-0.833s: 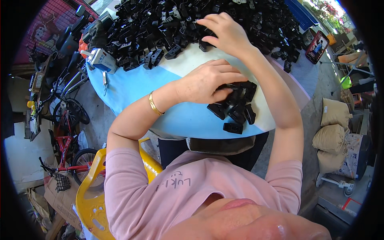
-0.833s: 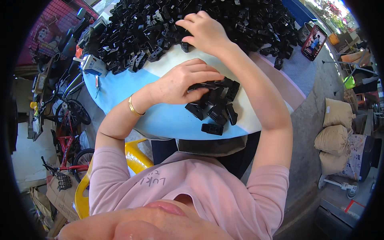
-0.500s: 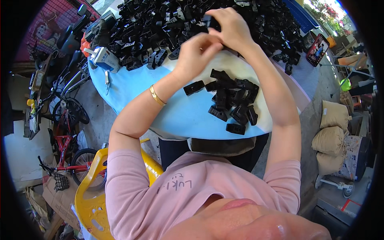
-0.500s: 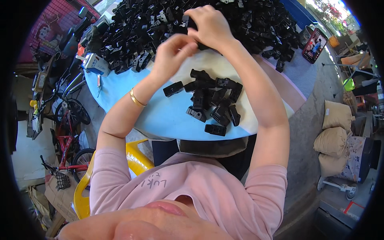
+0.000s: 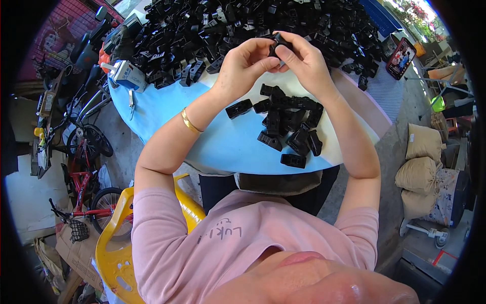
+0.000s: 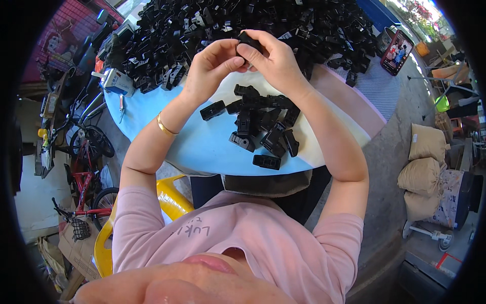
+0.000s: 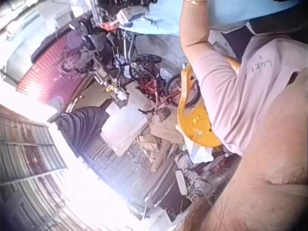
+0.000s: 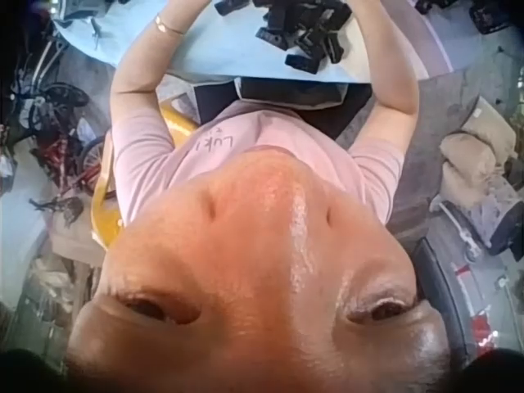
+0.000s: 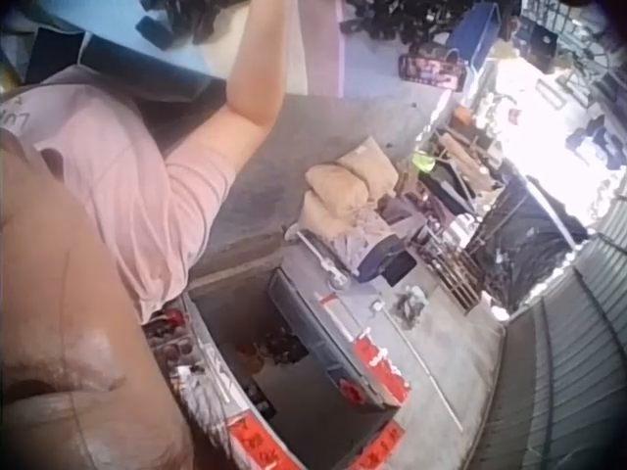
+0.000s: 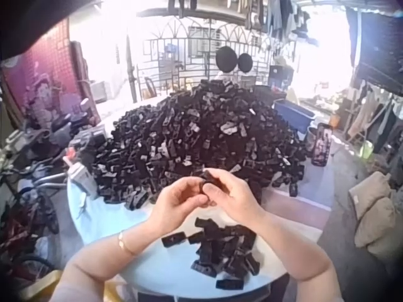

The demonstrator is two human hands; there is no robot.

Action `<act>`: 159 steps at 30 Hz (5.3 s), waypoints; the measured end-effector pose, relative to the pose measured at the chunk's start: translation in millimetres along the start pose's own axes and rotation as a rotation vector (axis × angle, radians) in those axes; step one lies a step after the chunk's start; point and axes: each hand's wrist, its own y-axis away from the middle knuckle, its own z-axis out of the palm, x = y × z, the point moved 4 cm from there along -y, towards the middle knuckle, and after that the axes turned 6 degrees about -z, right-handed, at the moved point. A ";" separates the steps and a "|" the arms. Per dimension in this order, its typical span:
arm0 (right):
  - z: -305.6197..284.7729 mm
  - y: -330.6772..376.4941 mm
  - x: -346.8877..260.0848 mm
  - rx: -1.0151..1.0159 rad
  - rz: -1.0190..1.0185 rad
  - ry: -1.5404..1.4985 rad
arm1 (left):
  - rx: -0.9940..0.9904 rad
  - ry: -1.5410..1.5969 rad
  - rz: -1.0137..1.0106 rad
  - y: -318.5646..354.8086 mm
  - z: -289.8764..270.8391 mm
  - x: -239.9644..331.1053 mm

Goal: Manually assembling small black plastic components by snapping two halves together.

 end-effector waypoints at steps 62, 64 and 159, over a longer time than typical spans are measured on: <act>16.3 19.2 -26.6 0.220 -0.592 0.800 | 0.211 0.052 -0.066 9.1 4.2 2.5; 21.4 19.5 -31.9 0.211 -0.579 0.816 | 0.166 0.169 -0.173 6.5 -3.8 -2.6; -36.0 1.1 37.6 0.121 0.369 -0.430 | 0.091 -1.156 0.340 -20.1 -2.2 -29.3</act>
